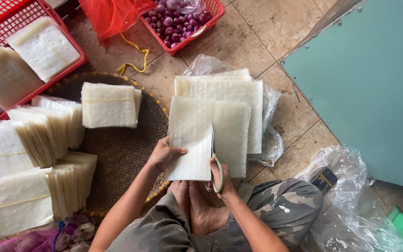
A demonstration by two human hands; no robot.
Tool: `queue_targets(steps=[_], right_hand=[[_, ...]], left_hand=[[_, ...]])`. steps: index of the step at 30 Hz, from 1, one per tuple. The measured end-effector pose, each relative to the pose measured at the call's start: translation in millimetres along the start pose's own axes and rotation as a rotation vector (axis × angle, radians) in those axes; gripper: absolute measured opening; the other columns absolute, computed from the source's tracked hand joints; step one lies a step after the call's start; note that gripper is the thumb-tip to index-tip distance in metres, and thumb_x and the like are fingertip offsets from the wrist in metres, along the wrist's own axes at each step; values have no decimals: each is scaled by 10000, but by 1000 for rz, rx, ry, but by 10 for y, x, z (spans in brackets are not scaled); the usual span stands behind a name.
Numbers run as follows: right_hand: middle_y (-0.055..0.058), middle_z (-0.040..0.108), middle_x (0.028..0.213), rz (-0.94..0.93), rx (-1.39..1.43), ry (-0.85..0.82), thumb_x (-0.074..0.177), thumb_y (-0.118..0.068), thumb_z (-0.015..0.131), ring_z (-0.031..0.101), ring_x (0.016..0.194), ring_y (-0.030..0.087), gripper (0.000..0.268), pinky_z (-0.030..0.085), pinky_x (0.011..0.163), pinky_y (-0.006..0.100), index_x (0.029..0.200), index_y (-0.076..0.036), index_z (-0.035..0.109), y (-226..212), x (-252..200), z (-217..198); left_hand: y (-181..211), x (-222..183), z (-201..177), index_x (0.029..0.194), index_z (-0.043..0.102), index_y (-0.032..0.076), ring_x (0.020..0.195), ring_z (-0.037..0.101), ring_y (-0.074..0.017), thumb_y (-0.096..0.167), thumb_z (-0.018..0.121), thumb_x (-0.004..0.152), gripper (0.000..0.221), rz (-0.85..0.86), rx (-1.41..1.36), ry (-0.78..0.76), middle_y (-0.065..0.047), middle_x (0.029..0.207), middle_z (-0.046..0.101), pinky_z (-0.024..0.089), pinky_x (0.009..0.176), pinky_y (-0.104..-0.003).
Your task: Cutting stacks of rice paper into smaller rectangular pieces using scissors and organizing them into bundles.
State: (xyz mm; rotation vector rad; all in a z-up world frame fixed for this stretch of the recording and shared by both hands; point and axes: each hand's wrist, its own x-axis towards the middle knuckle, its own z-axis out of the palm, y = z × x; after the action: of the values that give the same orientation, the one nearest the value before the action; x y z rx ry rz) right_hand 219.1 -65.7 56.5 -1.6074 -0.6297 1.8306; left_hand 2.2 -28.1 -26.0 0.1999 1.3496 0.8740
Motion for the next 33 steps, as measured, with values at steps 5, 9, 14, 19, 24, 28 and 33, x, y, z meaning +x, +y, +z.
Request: queue_targets(steps=[5, 9, 14, 19, 24, 28, 33], right_hand=[[211, 523, 883, 66, -148, -16, 951, -680, 473, 545, 790, 323, 688, 478, 678, 406, 1014, -2, 571, -568, -93, 294], [120, 621, 909, 85, -200, -13, 909, -760, 547, 611, 876, 291, 739, 566, 791, 412, 993, -41, 698, -423, 306, 115], [53, 568, 618, -18, -238, 78, 930, -625, 670, 551, 607, 197, 585, 469, 569, 305, 674, -100, 635, 21, 511, -10], [239, 555, 1487, 167, -399, 39, 915, -797, 417, 451, 1431, 398, 966, 358, 1210, 516, 1395, 19, 608, -720, 320, 296], [221, 543, 1497, 151, -276, -15, 883, -832, 335, 464, 1421, 385, 1043, 391, 1208, 501, 1450, 20, 533, -1509, 80, 667], [114, 660, 957, 21, -298, 50, 891, -763, 607, 616, 998, 302, 737, 510, 921, 479, 973, -41, 732, -258, 982, 37], [36, 522, 540, -122, -108, 126, 943, -592, 688, 514, 469, 159, 587, 439, 434, 270, 611, -126, 558, 75, 1209, -110]], left_hand=[[30, -35, -34, 904, 678, 27, 593, 734, -376, -112, 866, 604, 380, -17, 2, -9, -213, 709, 713, 612, 547, -496], [7, -39, 15, 892, 681, 31, 592, 737, -371, -118, 852, 607, 365, -25, -17, -19, -210, 712, 718, 614, 551, -490], [38, 21, -9, 894, 679, 32, 608, 741, -391, -114, 867, 598, 380, -15, -7, -33, -222, 715, 719, 613, 556, -509], [103, -10, -8, 898, 669, 21, 597, 737, -395, -115, 872, 603, 383, -25, -5, -53, -231, 712, 714, 613, 551, -505], [120, -14, 28, 908, 669, 19, 608, 739, -387, -110, 870, 612, 380, -43, -15, -50, -228, 726, 720, 615, 564, -503], [118, 109, 9, 899, 669, 19, 595, 736, -394, -109, 875, 594, 390, -30, -30, -47, -228, 710, 714, 611, 551, -511], [193, 32, 65, 890, 665, 30, 598, 740, -376, -92, 867, 606, 369, -33, -33, -66, -217, 709, 714, 613, 557, -493]])
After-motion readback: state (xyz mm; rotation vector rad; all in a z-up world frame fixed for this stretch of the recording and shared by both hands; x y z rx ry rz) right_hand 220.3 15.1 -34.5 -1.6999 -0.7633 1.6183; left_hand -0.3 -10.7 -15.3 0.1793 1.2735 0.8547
